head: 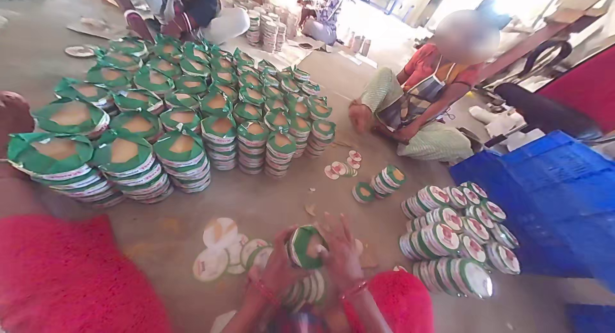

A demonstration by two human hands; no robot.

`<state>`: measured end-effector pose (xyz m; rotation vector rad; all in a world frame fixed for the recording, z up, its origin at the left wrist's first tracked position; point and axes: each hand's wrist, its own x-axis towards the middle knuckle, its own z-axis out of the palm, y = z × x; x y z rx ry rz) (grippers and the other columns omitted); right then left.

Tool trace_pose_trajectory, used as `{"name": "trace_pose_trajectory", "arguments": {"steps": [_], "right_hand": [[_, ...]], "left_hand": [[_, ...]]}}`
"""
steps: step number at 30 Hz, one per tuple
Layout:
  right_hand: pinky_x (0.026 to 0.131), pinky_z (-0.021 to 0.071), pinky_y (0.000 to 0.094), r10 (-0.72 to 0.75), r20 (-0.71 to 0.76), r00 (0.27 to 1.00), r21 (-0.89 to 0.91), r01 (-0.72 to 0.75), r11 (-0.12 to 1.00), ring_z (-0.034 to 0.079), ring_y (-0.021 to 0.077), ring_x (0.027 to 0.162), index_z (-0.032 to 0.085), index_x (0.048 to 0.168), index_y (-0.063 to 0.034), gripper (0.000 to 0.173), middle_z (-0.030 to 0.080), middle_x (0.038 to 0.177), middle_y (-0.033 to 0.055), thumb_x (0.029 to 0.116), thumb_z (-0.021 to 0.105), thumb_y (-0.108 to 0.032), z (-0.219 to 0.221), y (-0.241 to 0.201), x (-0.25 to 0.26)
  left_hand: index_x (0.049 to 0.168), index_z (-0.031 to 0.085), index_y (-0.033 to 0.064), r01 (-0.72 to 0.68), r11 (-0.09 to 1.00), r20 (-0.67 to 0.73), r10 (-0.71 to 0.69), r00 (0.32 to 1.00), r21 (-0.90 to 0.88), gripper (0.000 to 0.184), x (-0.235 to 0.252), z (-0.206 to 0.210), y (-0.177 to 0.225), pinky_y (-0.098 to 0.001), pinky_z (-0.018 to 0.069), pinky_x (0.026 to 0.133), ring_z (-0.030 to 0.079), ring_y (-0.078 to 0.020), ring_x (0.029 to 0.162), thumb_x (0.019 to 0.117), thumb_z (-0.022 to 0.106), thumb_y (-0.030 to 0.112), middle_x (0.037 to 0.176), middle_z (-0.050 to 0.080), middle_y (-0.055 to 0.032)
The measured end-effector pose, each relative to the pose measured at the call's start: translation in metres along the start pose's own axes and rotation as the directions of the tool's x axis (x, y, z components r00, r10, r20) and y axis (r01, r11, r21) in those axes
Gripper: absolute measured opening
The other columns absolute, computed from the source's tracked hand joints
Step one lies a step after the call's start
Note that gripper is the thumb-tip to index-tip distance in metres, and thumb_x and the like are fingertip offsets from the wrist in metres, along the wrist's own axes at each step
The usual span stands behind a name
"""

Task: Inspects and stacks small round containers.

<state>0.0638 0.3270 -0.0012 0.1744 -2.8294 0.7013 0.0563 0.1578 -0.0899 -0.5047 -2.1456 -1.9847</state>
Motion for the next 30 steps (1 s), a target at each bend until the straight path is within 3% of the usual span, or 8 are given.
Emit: {"name": "trace_pose_trajectory", "arguments": {"steps": [5,11,13,19,23,26,28,30], "right_hand": [[0.117,0.0244,0.0710,-0.024,0.082,0.996,-0.008,0.024,1.000,0.029,0.0478,0.150,0.071,0.132,-0.0264,0.075,0.050,0.156,0.0058,0.0901,0.038,-0.080,0.002,-0.013,0.000],[0.111,0.0354,0.0707,-0.337,0.033,0.941,-0.337,0.328,0.883,0.048,0.0389,0.142,0.074,0.127,-0.0246,0.073,0.059,0.149,-0.0001,0.0862,0.048,-0.079,0.011,-0.038,-0.021],[0.113,0.0345,0.0671,-0.395,0.079,0.915,-0.422,0.390,0.818,0.046,0.0342,0.144,0.072,0.130,-0.0242,0.076,0.057,0.151,-0.0026,0.0880,0.042,-0.079,0.008,-0.039,-0.030],[0.111,0.0345,0.0708,-0.453,0.144,0.880,-0.306,0.475,0.825,0.046,0.0387,0.143,0.075,0.123,-0.0275,0.061,0.059,0.148,0.0003,0.0863,0.057,-0.072,-0.015,-0.026,-0.036],[0.114,0.0385,0.0606,-0.380,-0.021,0.925,-0.123,0.375,0.919,0.052,0.0334,0.138,0.080,0.105,-0.0245,0.046,0.070,0.130,0.0021,0.0954,0.056,-0.063,-0.017,-0.011,-0.057],[0.094,0.0546,0.0448,-0.158,-0.213,0.964,-0.037,0.154,0.987,0.067,0.0240,0.110,0.079,0.091,-0.0163,0.028,0.075,0.106,0.0032,0.0968,0.060,-0.036,-0.003,0.001,-0.080],[0.088,0.0586,0.0486,0.005,0.025,1.000,-0.048,-0.004,0.999,0.071,0.0281,0.103,0.079,0.098,-0.0115,0.021,0.076,0.105,0.0081,0.0938,0.065,-0.026,0.009,0.002,-0.096],[0.102,0.0527,0.0508,0.107,0.432,0.895,-0.064,-0.088,0.994,0.066,0.0316,0.118,0.074,0.119,-0.0081,0.027,0.072,0.122,0.0135,0.0997,0.059,-0.019,0.022,-0.003,-0.097]], "left_hand": [[0.143,0.039,-0.0082,0.031,0.999,0.009,-0.031,0.999,0.035,0.112,-0.001,0.000,0.001,-0.0368,0.0513,0.106,0.062,-0.0245,0.123,0.0541,0.098,0.025,0.137,0.059,-0.0238],[0.139,0.042,-0.0134,0.015,1.000,0.027,-0.015,1.000,-0.008,0.082,-0.001,-0.004,-0.005,-0.0330,0.0488,0.107,0.061,-0.0202,0.125,0.0736,0.082,0.015,0.134,0.060,-0.0242],[0.139,0.042,-0.0119,0.015,1.000,0.022,-0.015,1.000,-0.016,0.091,-0.002,-0.004,-0.005,-0.0324,0.0485,0.107,0.060,-0.0194,0.125,0.0671,0.088,0.019,0.135,0.060,-0.0237],[0.142,0.041,-0.0081,0.064,0.998,0.026,-0.065,0.998,0.020,0.105,0.002,-0.002,0.003,-0.0354,0.0510,0.106,0.062,-0.0210,0.124,0.0595,0.095,0.029,0.137,0.060,-0.0220],[0.144,0.042,-0.0085,0.079,0.997,0.074,-0.080,0.994,0.023,0.106,0.004,-0.008,0.000,-0.0352,0.0493,0.108,0.060,-0.0215,0.125,0.0599,0.095,0.029,0.136,0.060,-0.0217],[0.145,0.039,-0.0085,0.080,0.994,0.094,-0.073,0.993,-0.070,0.109,0.010,-0.012,-0.004,-0.0320,0.0490,0.108,0.060,-0.0167,0.125,0.0607,0.096,0.030,0.136,0.060,-0.0185],[0.144,0.038,-0.0092,0.085,0.982,0.080,-0.072,0.994,-0.171,0.107,0.010,-0.010,-0.006,-0.0318,0.0490,0.109,0.059,-0.0168,0.126,0.0623,0.096,0.027,0.137,0.059,-0.0187],[0.144,0.037,-0.0085,0.113,0.967,0.070,-0.100,0.993,-0.227,0.104,0.011,-0.007,-0.002,-0.0308,0.0492,0.108,0.059,-0.0167,0.126,0.0633,0.095,0.023,0.138,0.058,-0.0185]]}}
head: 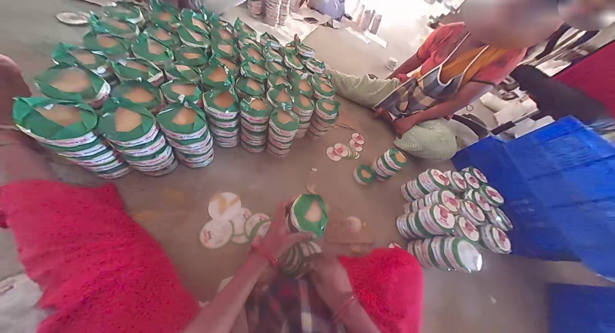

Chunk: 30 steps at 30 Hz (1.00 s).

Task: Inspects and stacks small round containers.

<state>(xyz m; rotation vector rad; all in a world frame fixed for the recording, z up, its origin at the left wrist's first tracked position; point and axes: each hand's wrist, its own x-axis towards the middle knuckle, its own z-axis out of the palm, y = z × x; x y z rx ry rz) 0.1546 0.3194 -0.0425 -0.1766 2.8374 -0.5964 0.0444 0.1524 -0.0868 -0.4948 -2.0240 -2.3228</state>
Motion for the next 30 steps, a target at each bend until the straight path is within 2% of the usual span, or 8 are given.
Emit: {"name": "trace_pose_trajectory", "arguments": {"steps": [4,6,8,12,17,23,26,30], "right_hand": [[0.117,0.0416,0.0465,-0.172,0.171,0.970,-0.066,0.185,0.980,0.053,0.0340,0.138,0.062,0.137,0.0001,0.041,0.060,0.144,0.0193,0.0981,0.053,0.001,0.032,-0.017,0.024],[0.106,0.0511,0.0492,-0.319,0.035,0.947,-0.104,0.321,0.941,0.064,0.0369,0.125,0.069,0.126,0.0028,0.033,0.068,0.130,0.0201,0.0944,0.059,0.002,0.044,-0.026,0.038],[0.103,0.0519,0.0533,-0.329,0.097,0.939,-0.142,0.341,0.929,0.065,0.0373,0.123,0.068,0.128,0.0019,0.034,0.068,0.130,0.0194,0.0958,0.057,0.000,0.049,-0.036,0.057],[0.128,0.0165,0.0476,-0.223,0.390,0.893,-0.159,0.304,0.939,0.021,0.0319,0.157,0.035,0.157,0.0019,0.054,0.028,0.167,0.0155,0.1031,0.042,-0.003,0.054,-0.045,0.088],[0.118,0.0396,0.0467,-0.382,0.130,0.915,-0.144,0.399,0.906,0.049,0.0349,0.142,0.064,0.132,0.0035,0.037,0.060,0.144,0.0183,0.0984,0.051,0.001,0.062,-0.037,0.089],[0.098,0.0567,0.0476,-0.214,-0.147,0.966,0.168,0.237,0.957,0.068,0.0331,0.116,0.073,0.111,0.0030,0.024,0.070,0.124,0.0205,0.0881,0.066,0.001,0.033,-0.069,0.072],[0.091,0.0606,0.0421,-0.232,-0.362,0.903,0.298,0.348,0.889,0.072,0.0271,0.107,0.075,0.102,-0.0008,0.014,0.073,0.116,0.0150,0.0906,0.068,-0.005,0.016,-0.084,0.061],[0.085,0.0624,0.0311,-0.155,-0.702,0.696,0.289,0.476,0.830,0.073,0.0191,0.100,0.072,0.096,0.0045,0.015,0.074,0.111,0.0163,0.0824,0.068,0.001,-0.045,-0.078,0.061]], "left_hand": [[0.149,0.037,-0.0050,0.030,0.983,0.118,-0.051,0.992,0.180,0.107,0.008,-0.002,0.010,-0.0315,0.0439,0.113,0.053,-0.0179,0.134,0.0660,0.094,0.032,0.145,0.053,-0.0185],[0.154,0.036,0.0003,0.034,0.944,0.237,-0.117,0.964,0.327,0.111,0.014,-0.013,0.020,-0.0385,0.0365,0.119,0.045,-0.0261,0.142,0.0662,0.093,0.037,0.151,0.048,-0.0195],[0.156,0.035,0.0029,0.012,0.912,0.323,-0.158,0.933,0.411,0.111,0.022,-0.030,0.031,-0.0463,0.0305,0.122,0.038,-0.0326,0.146,0.0678,0.092,0.039,0.156,0.043,-0.0203],[0.156,0.037,0.0066,0.141,0.873,0.163,-0.242,0.957,0.467,0.093,0.028,-0.078,0.059,-0.0473,0.0338,0.120,0.039,-0.0299,0.147,0.0821,0.082,0.041,0.158,0.042,-0.0174],[0.151,0.046,0.0062,0.208,0.855,-0.093,-0.186,0.978,0.475,0.074,0.017,-0.121,0.069,-0.0450,0.0399,0.116,0.048,-0.0252,0.140,0.0903,0.073,0.039,0.152,0.050,-0.0140],[0.145,0.051,0.0029,0.195,0.915,-0.185,-0.136,0.973,0.354,0.063,0.015,-0.121,0.073,-0.0403,0.0461,0.111,0.052,-0.0246,0.137,0.0926,0.069,0.034,0.149,0.053,-0.0148],[0.141,0.055,0.0025,0.180,0.929,-0.232,-0.107,0.967,0.323,0.056,0.016,-0.115,0.073,-0.0381,0.0468,0.110,0.054,-0.0222,0.134,0.0963,0.064,0.035,0.145,0.057,-0.0140],[0.139,0.056,0.0004,0.206,0.945,-0.247,-0.143,0.958,0.254,0.052,0.015,-0.097,0.073,-0.0359,0.0487,0.106,0.058,-0.0176,0.128,0.1002,0.056,0.034,0.140,0.060,-0.0138]]}}
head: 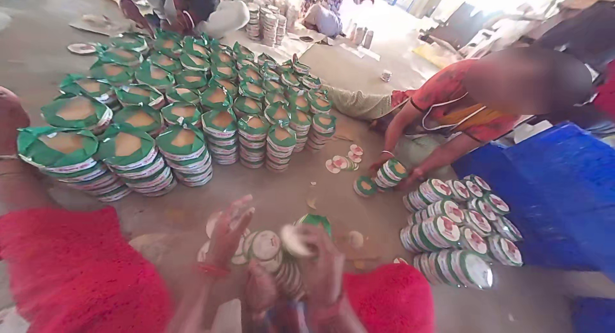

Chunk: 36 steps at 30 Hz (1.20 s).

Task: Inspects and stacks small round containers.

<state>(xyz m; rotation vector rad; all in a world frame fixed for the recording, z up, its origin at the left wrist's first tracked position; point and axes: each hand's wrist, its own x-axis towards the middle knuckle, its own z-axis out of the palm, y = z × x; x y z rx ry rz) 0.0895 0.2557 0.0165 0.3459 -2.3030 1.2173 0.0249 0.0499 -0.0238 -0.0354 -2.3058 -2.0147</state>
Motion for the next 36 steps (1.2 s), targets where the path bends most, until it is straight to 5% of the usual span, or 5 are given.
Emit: {"name": "trace_pose_trajectory", "arguments": {"steps": [3,8,20,27,36], "right_hand": [[0.079,0.0619,0.0347,0.039,-0.113,0.993,-0.239,-0.065,0.969,0.074,0.0205,0.092,0.067,0.108,0.0073,0.021,0.074,0.104,0.0168,0.0894,0.062,-0.002,-0.039,0.026,0.040],[0.100,0.0545,0.0514,0.216,0.378,0.900,-0.385,-0.059,0.921,0.070,0.0328,0.115,0.063,0.138,-0.0033,0.040,0.070,0.127,0.0179,0.1001,0.050,-0.003,-0.056,0.048,0.041],[0.122,0.0326,0.0510,0.026,0.503,0.864,-0.472,0.249,0.846,0.040,0.0348,0.148,0.050,0.148,0.0028,0.078,0.046,0.157,0.0187,0.1026,0.036,-0.060,-0.029,0.067,-0.008],[0.118,0.0374,0.0548,-0.041,0.461,0.887,-0.526,0.310,0.792,0.047,0.0406,0.143,0.054,0.144,0.0044,0.073,0.050,0.152,0.0233,0.0936,0.063,-0.049,-0.020,0.069,-0.024],[0.126,0.0252,0.0508,0.041,0.517,0.855,-0.440,0.224,0.870,0.032,0.0374,0.152,0.039,0.152,0.0085,0.093,0.037,0.160,0.0249,0.0952,0.051,-0.064,-0.032,0.071,-0.025]], "left_hand": [[0.143,0.054,0.0024,-0.027,1.000,0.190,0.025,0.981,0.010,0.065,-0.010,0.023,-0.010,-0.0422,0.0486,0.108,0.056,-0.0231,0.132,0.0932,0.067,0.042,0.145,0.057,-0.0146],[0.149,0.045,0.0004,-0.143,0.985,0.411,0.091,0.907,0.097,0.095,-0.028,0.067,-0.010,-0.0469,0.0386,0.117,0.047,-0.0304,0.141,0.0717,0.091,0.030,0.150,0.050,-0.0194],[0.150,0.047,0.0015,-0.179,0.964,0.383,0.092,0.919,0.198,0.081,-0.031,0.082,-0.018,-0.0450,0.0423,0.115,0.052,-0.0295,0.137,0.0803,0.082,0.020,0.149,0.053,-0.0179],[0.150,0.041,-0.0052,0.164,0.941,0.489,0.001,0.872,-0.295,0.068,-0.027,0.072,-0.009,-0.0320,0.0413,0.114,0.050,-0.0170,0.136,0.0866,0.058,0.012,0.150,0.050,-0.0167],[0.158,0.035,0.0029,0.045,0.997,0.464,-0.011,0.886,-0.062,0.058,-0.032,0.090,-0.015,-0.0367,0.0312,0.122,0.040,-0.0190,0.147,0.1032,0.046,0.018,0.160,0.040,-0.0157]]}}
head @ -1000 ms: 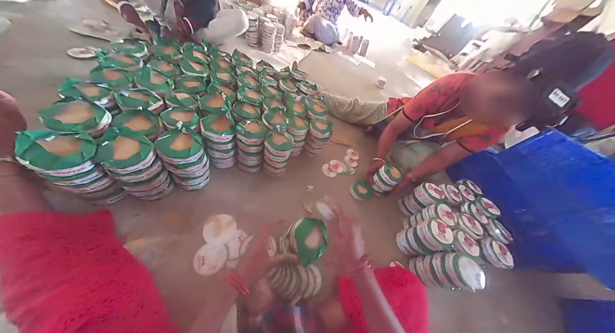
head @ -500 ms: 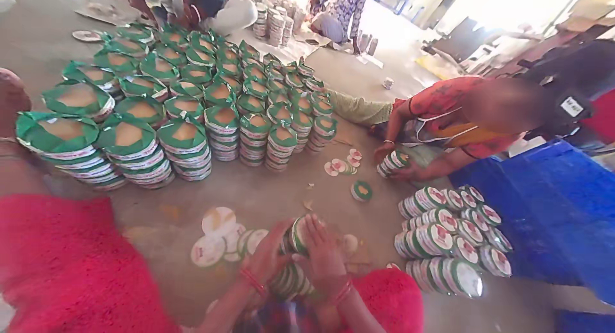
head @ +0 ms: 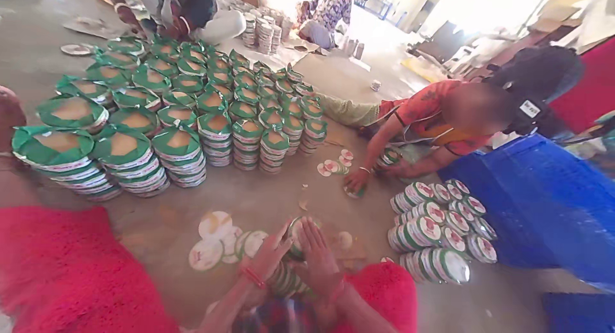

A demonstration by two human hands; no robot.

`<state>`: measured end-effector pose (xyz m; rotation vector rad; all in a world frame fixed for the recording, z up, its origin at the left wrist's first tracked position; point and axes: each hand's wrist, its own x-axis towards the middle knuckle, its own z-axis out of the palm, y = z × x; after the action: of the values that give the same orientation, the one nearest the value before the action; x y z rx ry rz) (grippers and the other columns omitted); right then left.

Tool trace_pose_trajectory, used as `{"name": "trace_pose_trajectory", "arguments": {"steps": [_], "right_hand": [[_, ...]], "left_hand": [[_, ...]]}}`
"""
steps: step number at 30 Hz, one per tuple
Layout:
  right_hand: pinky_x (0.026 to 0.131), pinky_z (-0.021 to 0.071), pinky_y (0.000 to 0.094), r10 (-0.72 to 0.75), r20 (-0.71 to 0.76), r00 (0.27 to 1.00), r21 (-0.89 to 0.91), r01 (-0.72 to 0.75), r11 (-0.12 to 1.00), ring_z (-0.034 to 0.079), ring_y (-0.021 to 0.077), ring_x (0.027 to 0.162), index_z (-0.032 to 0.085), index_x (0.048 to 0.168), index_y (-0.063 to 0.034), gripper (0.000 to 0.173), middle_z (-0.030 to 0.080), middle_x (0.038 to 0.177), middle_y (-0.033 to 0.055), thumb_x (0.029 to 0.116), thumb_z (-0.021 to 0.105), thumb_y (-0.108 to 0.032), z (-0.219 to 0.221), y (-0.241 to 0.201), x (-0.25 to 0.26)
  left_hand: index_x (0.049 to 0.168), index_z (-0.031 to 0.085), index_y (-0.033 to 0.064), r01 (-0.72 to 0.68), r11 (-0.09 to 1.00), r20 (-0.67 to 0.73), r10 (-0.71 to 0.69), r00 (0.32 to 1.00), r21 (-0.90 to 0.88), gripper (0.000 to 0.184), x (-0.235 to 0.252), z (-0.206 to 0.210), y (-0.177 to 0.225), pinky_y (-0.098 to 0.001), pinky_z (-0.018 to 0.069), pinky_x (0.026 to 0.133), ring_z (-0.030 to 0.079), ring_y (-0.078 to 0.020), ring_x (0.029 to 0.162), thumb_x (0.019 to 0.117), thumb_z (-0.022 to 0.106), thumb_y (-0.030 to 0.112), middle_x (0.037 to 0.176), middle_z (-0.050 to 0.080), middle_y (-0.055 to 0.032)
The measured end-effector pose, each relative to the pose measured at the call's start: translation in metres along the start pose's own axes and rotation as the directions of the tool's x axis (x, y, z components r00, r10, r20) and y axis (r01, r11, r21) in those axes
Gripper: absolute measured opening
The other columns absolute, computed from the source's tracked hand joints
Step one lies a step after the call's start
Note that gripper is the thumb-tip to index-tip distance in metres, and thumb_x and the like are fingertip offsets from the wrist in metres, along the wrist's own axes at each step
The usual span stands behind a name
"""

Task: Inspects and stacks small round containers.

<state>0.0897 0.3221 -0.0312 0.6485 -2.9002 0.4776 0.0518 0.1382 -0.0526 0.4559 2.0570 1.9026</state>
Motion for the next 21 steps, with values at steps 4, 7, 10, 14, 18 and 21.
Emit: {"name": "trace_pose_trajectory", "arguments": {"steps": [4,7,10,14,18,21], "right_hand": [[0.126,0.0238,0.0494,-0.088,0.085,0.992,0.086,0.081,0.993,0.028,0.0335,0.155,0.038,0.154,0.0066,0.087,0.034,0.163,0.0213,0.1005,0.035,-0.062,-0.010,0.011,0.000],[0.127,0.0210,0.0482,-0.104,0.205,0.973,0.030,0.100,0.995,0.022,0.0312,0.157,0.033,0.157,0.0025,0.081,0.030,0.166,0.0181,0.1022,0.039,-0.056,-0.019,0.013,-0.001],[0.128,0.0180,0.0477,-0.059,0.247,0.967,-0.021,0.066,0.998,0.020,0.0308,0.157,0.030,0.159,0.0000,0.082,0.027,0.167,0.0171,0.1000,0.051,-0.052,-0.019,0.008,0.003],[0.129,0.0143,0.0458,-0.035,0.254,0.967,0.181,-0.012,0.983,0.016,0.0277,0.158,0.027,0.160,-0.0004,0.080,0.025,0.168,0.0161,0.1009,0.052,-0.048,-0.029,0.010,0.008],[0.119,0.0410,0.0386,0.166,-0.176,0.970,0.826,0.053,0.560,0.049,0.0236,0.142,0.046,0.146,0.0112,0.070,0.049,0.152,0.0224,0.0898,0.071,-0.021,-0.018,0.025,-0.002],[0.114,0.0446,0.0381,0.495,-0.198,0.846,0.957,0.059,0.283,0.050,0.0226,0.139,0.043,0.148,0.0091,0.059,0.047,0.153,0.0207,0.0937,0.054,-0.012,0.001,0.022,-0.007]], "left_hand": [[0.160,0.028,0.0013,-0.063,0.998,0.014,0.063,0.998,0.012,0.062,-0.002,-0.001,-0.007,-0.0360,0.0283,0.124,0.035,-0.0190,0.150,0.1014,0.042,0.018,0.163,0.034,-0.0172],[0.160,0.024,-0.0003,-0.077,0.996,0.044,0.079,0.996,-0.044,0.065,0.001,-0.001,-0.012,-0.0345,0.0264,0.124,0.032,-0.0175,0.152,0.0995,0.041,0.017,0.165,0.030,-0.0165],[0.161,0.018,-0.0029,-0.084,0.992,0.109,0.094,0.990,-0.096,0.070,0.006,-0.008,-0.007,-0.0342,0.0261,0.124,0.029,-0.0186,0.152,0.0969,0.041,0.015,0.166,0.025,-0.0196],[0.161,0.014,-0.0040,-0.223,0.952,0.079,0.211,0.974,0.208,0.089,0.003,-0.004,0.008,-0.0425,0.0200,0.127,0.014,-0.0288,0.158,0.0900,0.064,0.016,0.169,0.012,-0.0236],[0.157,0.037,0.0038,-0.077,0.880,-0.006,0.090,0.996,0.469,0.095,0.010,0.004,0.030,-0.0436,0.0301,0.123,0.026,-0.0313,0.154,0.0817,0.081,0.041,0.165,0.030,-0.0192],[0.157,0.036,0.0027,-0.042,0.804,-0.025,0.070,0.997,0.593,0.118,0.015,0.011,0.033,-0.0453,0.0352,0.121,0.033,-0.0340,0.151,0.0647,0.094,0.047,0.161,0.036,-0.0209]]}}
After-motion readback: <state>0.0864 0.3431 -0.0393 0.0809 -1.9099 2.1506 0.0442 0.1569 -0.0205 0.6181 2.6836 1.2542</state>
